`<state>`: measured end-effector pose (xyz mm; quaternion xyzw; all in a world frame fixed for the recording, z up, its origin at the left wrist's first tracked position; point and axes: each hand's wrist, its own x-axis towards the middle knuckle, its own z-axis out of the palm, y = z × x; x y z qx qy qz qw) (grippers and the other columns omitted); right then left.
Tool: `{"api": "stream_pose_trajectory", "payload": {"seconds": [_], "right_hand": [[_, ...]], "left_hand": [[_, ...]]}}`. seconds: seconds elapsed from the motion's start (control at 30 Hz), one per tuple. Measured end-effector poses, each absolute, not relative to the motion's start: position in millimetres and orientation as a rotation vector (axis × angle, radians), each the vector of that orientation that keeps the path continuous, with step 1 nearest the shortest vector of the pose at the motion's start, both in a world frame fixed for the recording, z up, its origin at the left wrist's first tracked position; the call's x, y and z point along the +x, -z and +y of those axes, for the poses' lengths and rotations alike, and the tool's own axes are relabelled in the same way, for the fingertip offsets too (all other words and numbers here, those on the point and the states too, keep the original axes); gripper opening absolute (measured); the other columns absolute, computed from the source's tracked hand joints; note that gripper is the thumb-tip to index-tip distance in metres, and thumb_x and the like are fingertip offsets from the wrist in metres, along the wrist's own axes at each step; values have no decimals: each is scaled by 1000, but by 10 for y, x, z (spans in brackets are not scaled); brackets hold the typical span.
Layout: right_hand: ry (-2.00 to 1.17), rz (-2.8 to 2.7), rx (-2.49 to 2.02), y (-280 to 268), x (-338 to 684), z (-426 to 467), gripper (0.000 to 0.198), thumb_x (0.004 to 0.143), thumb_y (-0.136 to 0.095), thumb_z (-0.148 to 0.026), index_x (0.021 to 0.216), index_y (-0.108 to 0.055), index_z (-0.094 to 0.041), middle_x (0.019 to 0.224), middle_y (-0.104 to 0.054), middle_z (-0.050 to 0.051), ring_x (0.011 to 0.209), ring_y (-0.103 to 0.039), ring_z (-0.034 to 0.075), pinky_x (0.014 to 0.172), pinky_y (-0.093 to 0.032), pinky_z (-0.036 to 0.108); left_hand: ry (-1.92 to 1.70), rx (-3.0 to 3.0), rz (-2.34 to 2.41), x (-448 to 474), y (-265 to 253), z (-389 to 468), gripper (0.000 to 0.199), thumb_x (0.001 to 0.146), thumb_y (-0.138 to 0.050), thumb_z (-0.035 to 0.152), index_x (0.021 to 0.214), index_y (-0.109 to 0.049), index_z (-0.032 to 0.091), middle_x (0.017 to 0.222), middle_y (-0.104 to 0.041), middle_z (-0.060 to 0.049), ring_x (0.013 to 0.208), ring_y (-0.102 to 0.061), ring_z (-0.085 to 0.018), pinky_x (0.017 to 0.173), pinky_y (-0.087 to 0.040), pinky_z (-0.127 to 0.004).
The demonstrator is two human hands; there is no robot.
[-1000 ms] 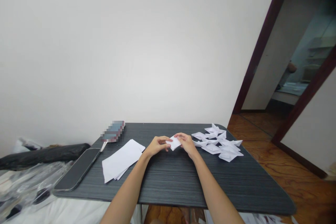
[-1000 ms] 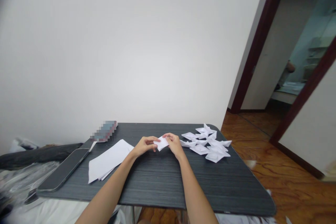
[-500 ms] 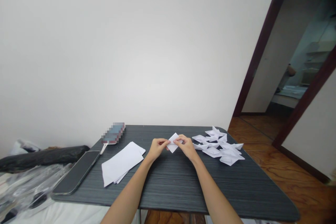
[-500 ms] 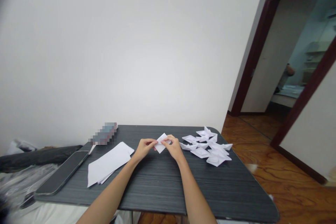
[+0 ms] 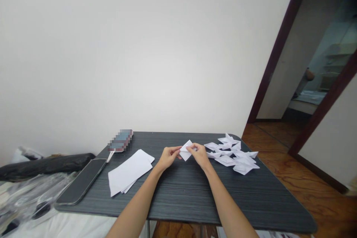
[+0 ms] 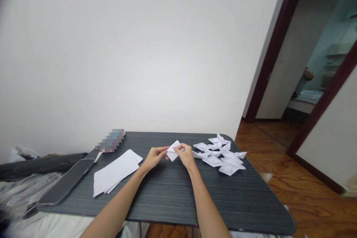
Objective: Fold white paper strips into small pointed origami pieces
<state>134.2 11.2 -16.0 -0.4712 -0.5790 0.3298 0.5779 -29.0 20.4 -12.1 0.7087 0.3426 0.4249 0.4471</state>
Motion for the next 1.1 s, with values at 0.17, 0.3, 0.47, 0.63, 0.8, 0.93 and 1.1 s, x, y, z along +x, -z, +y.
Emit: {"api": "stream_pose_trajectory", "payload": {"seconds": [0.17,0.3,0.47,0.63,0.8,0.93,1.1], "right_hand": [[-794,-1361,-1056,135,1334,93,26,58,-59,-38,52,-51,-14,54,-53,0,50,-44,11,49,-34,22],[-809,-1387,-1033,131,1318,81,26,58,-60,-38,52,-49,-15,54,-52,-1,51,-44,11,49,-35,22],[-818,-1398,-1032,146,1309,77,26,59,-60,-37,52,-46,-16,53,-51,-1,49,-44,11,47,-34,22],[-842,-1385,-1067,161,1310,81,27,57,-61,-38,52,-46,-16,52,-51,-1,48,-45,11,46,-35,22],[-873,-1314,-1030,190,1275,104,27,53,-65,-33,66,-47,-17,60,-55,-1,53,-50,12,49,-39,23],[-1073,-1116,-986,244,1237,126,67,49,-68,-29,108,-35,-24,69,-58,-2,50,-53,12,45,-41,22],[-1223,-1118,-940,282,1239,152,85,50,-68,-30,121,-22,-22,51,-56,-5,42,-51,12,40,-38,21]], "left_hand": [[-1052,1703,851,-278,148,208,39,70,-52,34,98,-59,8,78,-65,-10,53,-58,-15,56,-46,-27],[-1072,1629,871,-281,191,230,43,67,-56,35,98,-58,5,71,-65,-10,50,-57,-14,54,-45,-26],[-1083,1635,833,-275,209,243,55,67,-56,32,116,-44,10,67,-65,-4,54,-55,-12,60,-45,-26],[-1077,1660,840,-284,189,226,56,66,-57,31,116,-43,10,66,-65,-3,57,-55,-12,63,-43,-26],[-1084,1687,851,-312,193,230,54,67,-56,29,116,-43,11,66,-65,-3,56,-54,-12,62,-43,-25],[-1115,1675,874,-331,192,234,53,67,-56,29,116,-44,11,66,-65,-3,56,-55,-13,60,-44,-25],[-1112,1650,867,-336,182,232,54,66,-57,29,115,-45,10,67,-66,-4,57,-56,-13,60,-44,-26]]}}
